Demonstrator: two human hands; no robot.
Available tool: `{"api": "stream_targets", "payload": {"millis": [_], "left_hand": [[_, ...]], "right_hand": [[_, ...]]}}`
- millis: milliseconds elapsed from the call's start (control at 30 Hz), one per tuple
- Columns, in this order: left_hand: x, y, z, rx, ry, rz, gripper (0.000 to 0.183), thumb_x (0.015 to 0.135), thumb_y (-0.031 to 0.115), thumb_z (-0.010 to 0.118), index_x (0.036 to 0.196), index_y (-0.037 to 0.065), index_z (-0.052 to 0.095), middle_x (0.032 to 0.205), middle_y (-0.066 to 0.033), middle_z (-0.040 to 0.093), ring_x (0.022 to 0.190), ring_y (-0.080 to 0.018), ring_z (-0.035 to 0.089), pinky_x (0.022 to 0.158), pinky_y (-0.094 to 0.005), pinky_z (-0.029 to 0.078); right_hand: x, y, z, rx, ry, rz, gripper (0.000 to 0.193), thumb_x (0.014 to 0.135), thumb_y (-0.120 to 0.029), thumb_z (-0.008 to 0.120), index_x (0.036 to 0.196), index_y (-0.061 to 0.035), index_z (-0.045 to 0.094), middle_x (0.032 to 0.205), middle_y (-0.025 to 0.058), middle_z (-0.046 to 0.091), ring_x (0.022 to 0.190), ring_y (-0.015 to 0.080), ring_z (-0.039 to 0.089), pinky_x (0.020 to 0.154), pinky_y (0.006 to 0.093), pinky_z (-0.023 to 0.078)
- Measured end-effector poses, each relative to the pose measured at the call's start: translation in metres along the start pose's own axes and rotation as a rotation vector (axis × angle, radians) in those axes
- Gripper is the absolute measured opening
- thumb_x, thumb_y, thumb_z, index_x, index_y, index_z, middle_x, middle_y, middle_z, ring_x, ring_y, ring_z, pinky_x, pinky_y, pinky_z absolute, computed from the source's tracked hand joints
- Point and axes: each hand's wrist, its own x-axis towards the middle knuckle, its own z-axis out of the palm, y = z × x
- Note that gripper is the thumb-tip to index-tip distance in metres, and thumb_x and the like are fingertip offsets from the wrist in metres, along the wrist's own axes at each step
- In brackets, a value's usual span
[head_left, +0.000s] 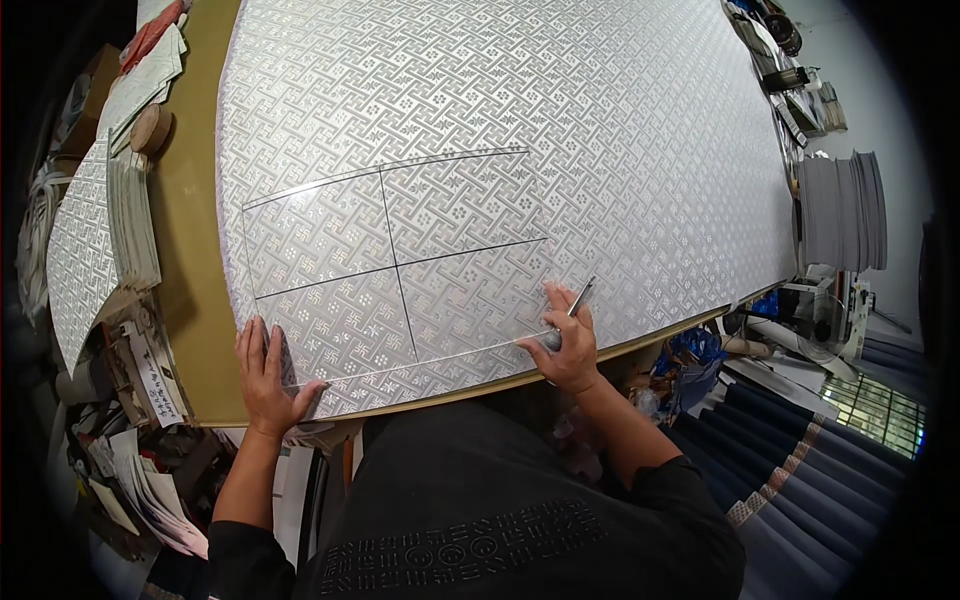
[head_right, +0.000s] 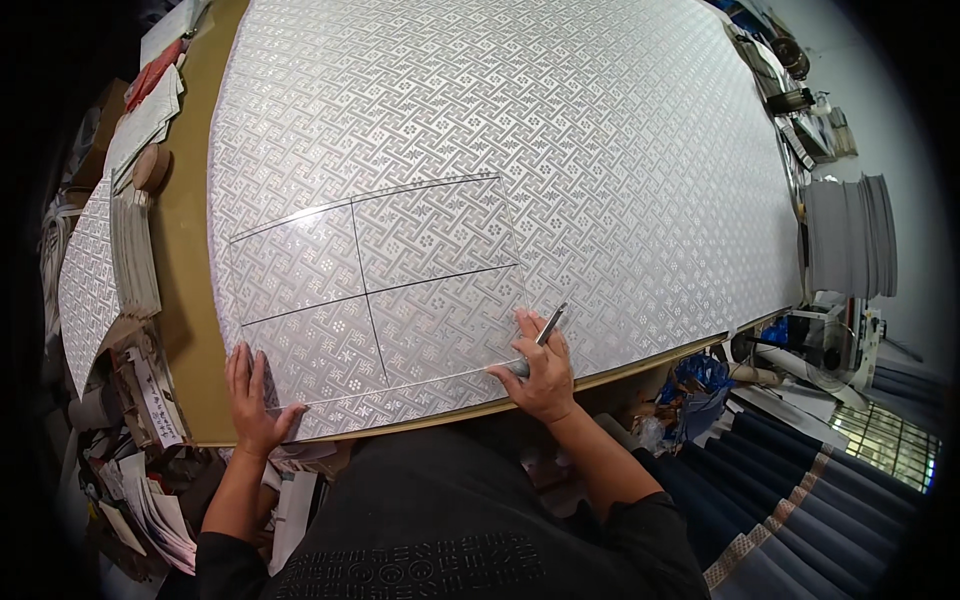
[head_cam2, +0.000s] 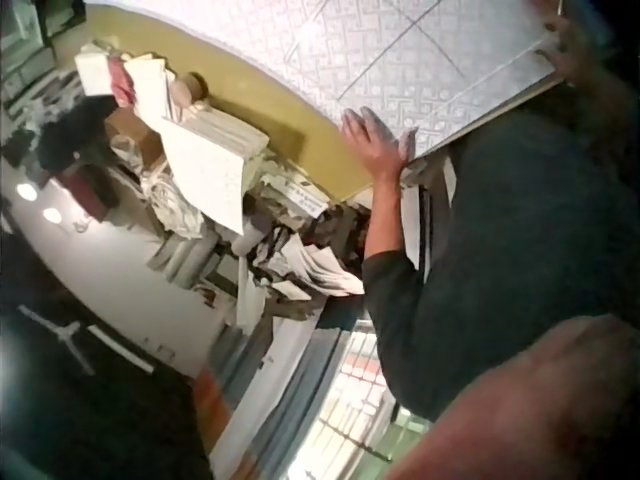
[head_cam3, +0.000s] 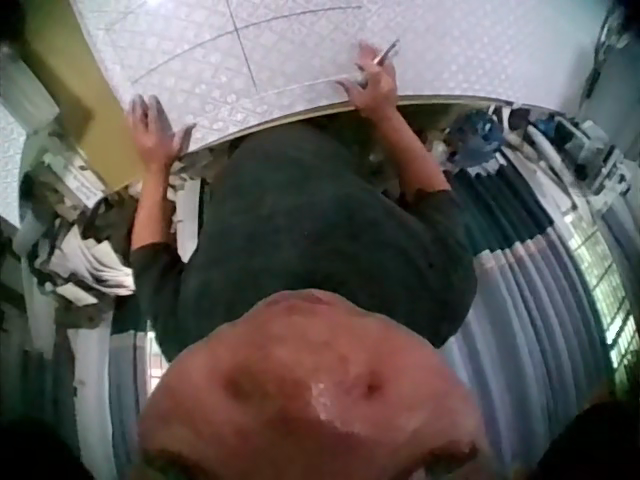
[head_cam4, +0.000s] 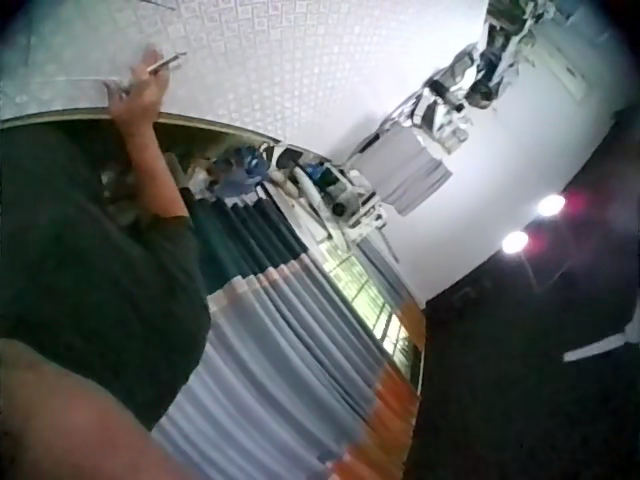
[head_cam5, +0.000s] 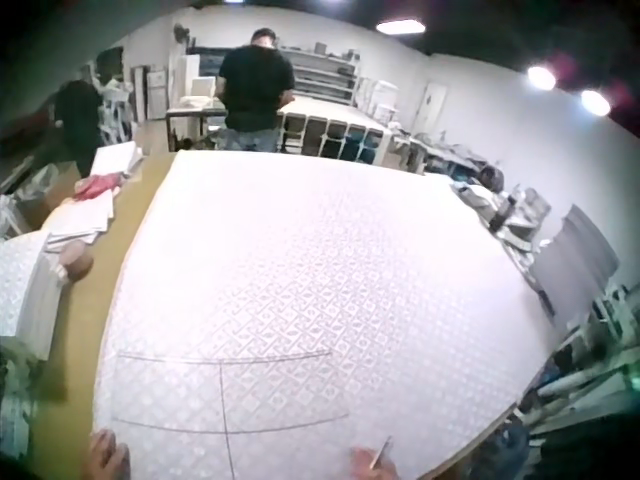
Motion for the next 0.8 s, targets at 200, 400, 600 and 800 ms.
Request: {"api": "stream_targets", "payload": {"millis": [200,400,600,800], "left_hand": [[-0.002,-0.005,-0.001,0.024,0.0,0.007,0.094,0.085,0.058,0.079,0.153,0.001,0.049,0.163,-0.0283,0.038,0.149,-0.0507,0.036,0.121,-0.0608,0.029],[-0.005,-0.003,-0.005,-0.004,0.006,-0.033,0.095,0.079,0.058,0.082,0.149,0.0,0.054,0.159,-0.0297,0.041,0.147,-0.0507,0.038,0.121,-0.0607,0.03],[0.002,0.002,-0.005,-0.023,0.026,-0.069,0.094,0.079,0.063,0.081,0.145,0.001,0.057,0.156,-0.0293,0.044,0.146,-0.0478,0.04,0.122,-0.0611,0.029],[-0.003,0.001,-0.007,-0.078,0.056,-0.07,0.092,0.079,0.064,0.081,0.144,0.002,0.06,0.154,-0.0283,0.047,0.145,-0.0454,0.042,0.123,-0.0596,0.029]], "right_hand": [[0.001,-0.003,0.002,0.009,0.017,0.005,0.058,0.083,-0.027,0.09,0.118,-0.0044,0.05,0.146,0.0316,0.058,0.132,0.0501,0.055,0.11,0.0529,0.044],[0.003,0.0,0.006,0.087,0.01,-0.023,0.052,0.084,-0.02,0.088,0.117,-0.0038,0.051,0.146,0.0326,0.056,0.133,0.0508,0.053,0.111,0.0549,0.043],[-0.004,0.003,0.004,0.077,0.017,-0.038,0.053,0.086,-0.021,0.087,0.12,-0.0053,0.049,0.149,0.0326,0.055,0.135,0.0518,0.051,0.11,0.0551,0.042],[-0.003,0.005,0.006,0.015,-0.033,-0.044,0.051,0.089,-0.023,0.083,0.121,-0.006,0.047,0.153,0.031,0.052,0.139,0.0495,0.048,0.116,0.0536,0.036]]}}
